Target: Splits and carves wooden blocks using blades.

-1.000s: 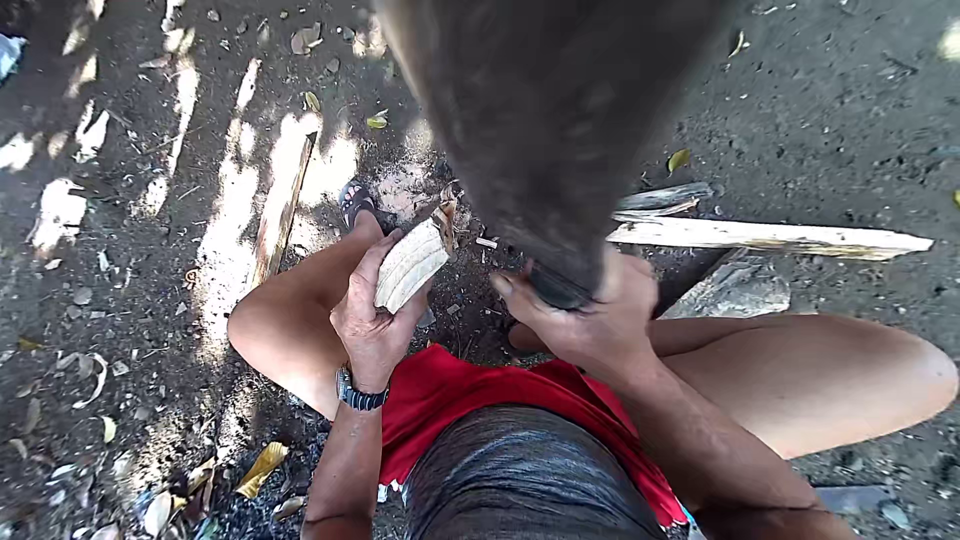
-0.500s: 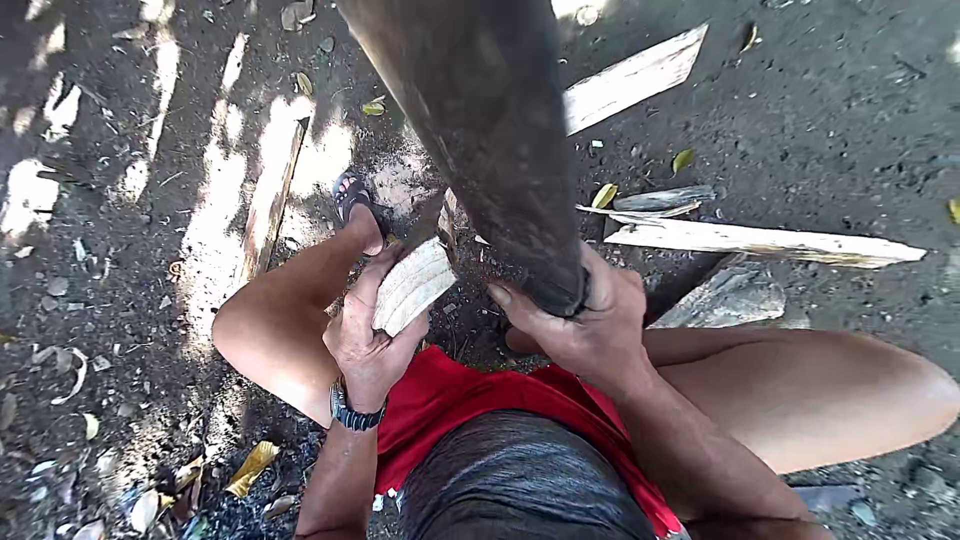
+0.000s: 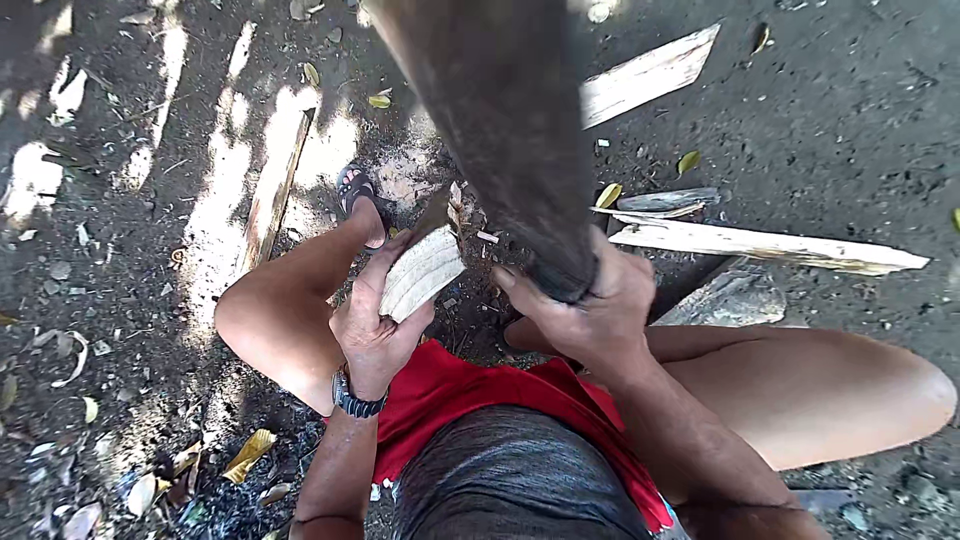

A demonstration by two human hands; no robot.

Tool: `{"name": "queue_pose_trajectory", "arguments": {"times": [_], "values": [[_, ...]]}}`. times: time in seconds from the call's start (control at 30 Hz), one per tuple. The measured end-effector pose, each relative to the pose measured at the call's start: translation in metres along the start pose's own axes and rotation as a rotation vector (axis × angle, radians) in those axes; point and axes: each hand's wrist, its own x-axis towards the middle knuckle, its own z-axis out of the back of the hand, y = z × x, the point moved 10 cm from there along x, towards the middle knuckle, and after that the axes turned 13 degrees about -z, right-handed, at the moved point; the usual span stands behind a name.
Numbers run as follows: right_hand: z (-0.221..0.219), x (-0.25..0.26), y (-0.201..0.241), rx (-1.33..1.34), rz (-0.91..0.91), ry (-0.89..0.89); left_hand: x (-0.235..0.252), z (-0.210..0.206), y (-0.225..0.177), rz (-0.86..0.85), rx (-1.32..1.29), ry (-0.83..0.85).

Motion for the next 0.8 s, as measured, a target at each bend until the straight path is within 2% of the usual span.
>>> {"name": "queue_pose_trajectory", "arguments": {"times": [0.07,0.1,0.23,0.3,0.4,0.53,0.6,0.63,0.73,0.8], "values": [[0.004,0.001,0.009,0.034,0.041,-0.017,0.002,-0.002,-0.001,-0.006,0.007,0.008],[-0.001,0.001,-0.001,-0.005,0.011,-0.006,0.003,-0.002,-0.001,-0.008,0.0,0.013],[-0.053,-0.005,-0.115,-0.232,-0.319,0.184,-0.003,0.0,0.001,0.015,0.023,0.014],[-0.06,-0.007,-0.129,-0.254,-0.377,0.207,-0.001,0.001,0.003,0.015,0.006,0.02],[-0.044,-0.008,-0.09,-0.231,-0.313,0.154,0.0,0.003,0.003,0.011,0.021,0.031],[-0.007,0.002,-0.017,0.033,-0.057,0.006,0.001,0.003,0.002,0.004,0.041,0.022],[-0.01,0.006,-0.016,0.022,-0.033,0.004,0.0,0.004,0.002,0.008,0.038,0.022],[-0.019,0.006,-0.032,-0.054,-0.077,0.025,-0.001,0.004,0.003,0.014,0.033,0.019],[-0.06,-0.004,-0.121,-0.229,-0.324,0.205,-0.007,0.005,0.001,0.031,0.032,0.02],[-0.067,-0.006,-0.139,-0.252,-0.394,0.248,-0.006,0.005,0.002,0.02,0.045,0.029]]}}
